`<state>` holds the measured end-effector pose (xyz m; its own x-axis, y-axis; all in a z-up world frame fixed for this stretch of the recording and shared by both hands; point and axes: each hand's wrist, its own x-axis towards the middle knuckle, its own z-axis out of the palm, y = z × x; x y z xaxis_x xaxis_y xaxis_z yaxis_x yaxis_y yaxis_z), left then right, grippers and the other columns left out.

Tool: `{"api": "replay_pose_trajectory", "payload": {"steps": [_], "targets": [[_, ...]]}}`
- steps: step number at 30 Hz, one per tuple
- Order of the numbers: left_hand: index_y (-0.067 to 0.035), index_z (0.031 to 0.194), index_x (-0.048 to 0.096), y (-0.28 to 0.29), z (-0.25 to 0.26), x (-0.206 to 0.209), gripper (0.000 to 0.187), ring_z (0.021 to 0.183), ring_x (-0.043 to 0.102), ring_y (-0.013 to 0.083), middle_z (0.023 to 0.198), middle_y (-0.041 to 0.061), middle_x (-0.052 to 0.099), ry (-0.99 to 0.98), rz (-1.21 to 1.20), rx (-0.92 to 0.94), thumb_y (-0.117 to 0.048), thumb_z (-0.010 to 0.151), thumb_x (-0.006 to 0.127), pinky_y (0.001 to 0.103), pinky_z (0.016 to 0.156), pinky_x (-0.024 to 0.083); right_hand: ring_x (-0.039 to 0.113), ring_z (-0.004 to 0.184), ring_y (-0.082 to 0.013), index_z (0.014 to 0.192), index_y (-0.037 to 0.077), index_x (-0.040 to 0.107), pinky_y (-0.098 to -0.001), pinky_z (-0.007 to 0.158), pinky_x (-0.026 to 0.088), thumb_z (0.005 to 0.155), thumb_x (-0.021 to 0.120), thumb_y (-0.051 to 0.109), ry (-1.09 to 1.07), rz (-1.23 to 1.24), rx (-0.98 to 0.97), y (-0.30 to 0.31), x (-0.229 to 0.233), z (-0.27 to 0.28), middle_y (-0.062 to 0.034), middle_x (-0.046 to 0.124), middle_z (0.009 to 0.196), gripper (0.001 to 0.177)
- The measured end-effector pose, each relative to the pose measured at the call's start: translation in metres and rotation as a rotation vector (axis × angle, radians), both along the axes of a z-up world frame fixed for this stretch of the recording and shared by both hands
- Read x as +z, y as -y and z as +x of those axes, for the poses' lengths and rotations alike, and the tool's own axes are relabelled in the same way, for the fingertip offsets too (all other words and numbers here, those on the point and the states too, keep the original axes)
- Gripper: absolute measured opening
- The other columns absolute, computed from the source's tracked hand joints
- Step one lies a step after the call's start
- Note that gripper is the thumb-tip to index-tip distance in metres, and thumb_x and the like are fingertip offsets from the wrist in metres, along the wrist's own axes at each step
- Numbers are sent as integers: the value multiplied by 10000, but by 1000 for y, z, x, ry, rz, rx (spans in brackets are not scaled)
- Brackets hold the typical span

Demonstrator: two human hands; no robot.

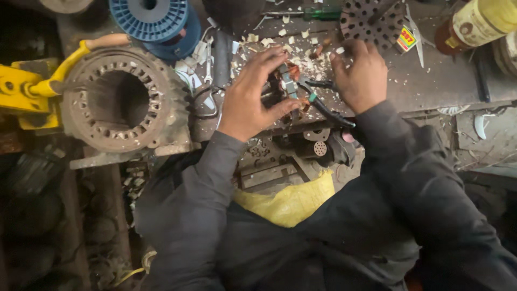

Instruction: The person uses pliers to strip insulation from copper wires on a motor rotor. They repeatedly grip, twist, and pull the wires to remove the coating, accumulating copper shavings on the workbench.

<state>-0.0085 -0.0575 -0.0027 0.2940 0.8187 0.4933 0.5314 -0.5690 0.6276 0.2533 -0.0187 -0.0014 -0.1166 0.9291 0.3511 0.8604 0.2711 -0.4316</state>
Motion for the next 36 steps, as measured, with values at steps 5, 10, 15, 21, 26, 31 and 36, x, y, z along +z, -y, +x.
{"api": "replay_pose_trajectory", "payload": {"steps": [5,10,15,21,26,31,36], "targets": [[-170,1428,606,-2,1,3,449,1413,614,289,1505,54,624,100,-67,2,-403,1048,665,442,1217,499,692,956,-231,1312,9,651,-365,851,552,1081,678,174,-361,-154,219,35,26,-33,-167,697,1091,286],[-111,1257,710,-4,3,13,259,1309,673,267,1369,52,695,288,-120,-37,-252,1040,686,401,1143,535,676,943,-226,1277,-18,637,-348,847,549,1035,723,201,-428,-141,356,43,33,-57,-158,681,1069,337],[-95,1245,701,-4,-1,20,198,1307,684,255,1355,55,709,278,-118,-50,-162,1073,628,371,1134,546,661,778,-130,1138,-17,687,-287,721,527,1126,578,195,-478,-231,193,39,27,-62,-66,683,867,239],[-97,1286,705,-11,-7,7,253,1287,701,257,1344,65,716,354,-337,-167,-167,1083,572,357,1097,558,545,652,-53,1042,-18,641,-235,595,449,1132,527,247,-855,-530,135,26,1,-58,5,635,782,302],[-114,1486,526,-13,-12,6,533,1415,599,337,1514,131,593,214,-265,-231,-401,1057,658,437,1174,503,556,634,-48,1063,-8,642,-233,571,472,1114,551,234,-862,-475,56,34,1,-64,11,633,767,263],[-78,1609,257,-9,-9,6,1137,1435,459,469,1619,297,357,-42,-222,-222,-629,814,854,502,1137,440,616,643,-71,1065,-24,655,-253,572,510,1123,551,189,-692,-292,20,44,2,-70,-30,664,761,244],[-129,1538,374,-7,0,18,1150,1353,615,372,1520,178,533,-22,-447,-179,-602,665,954,443,1113,525,678,662,-99,1058,-32,626,-277,601,550,1130,550,156,-618,-138,15,47,12,-76,-67,716,835,215]]}}
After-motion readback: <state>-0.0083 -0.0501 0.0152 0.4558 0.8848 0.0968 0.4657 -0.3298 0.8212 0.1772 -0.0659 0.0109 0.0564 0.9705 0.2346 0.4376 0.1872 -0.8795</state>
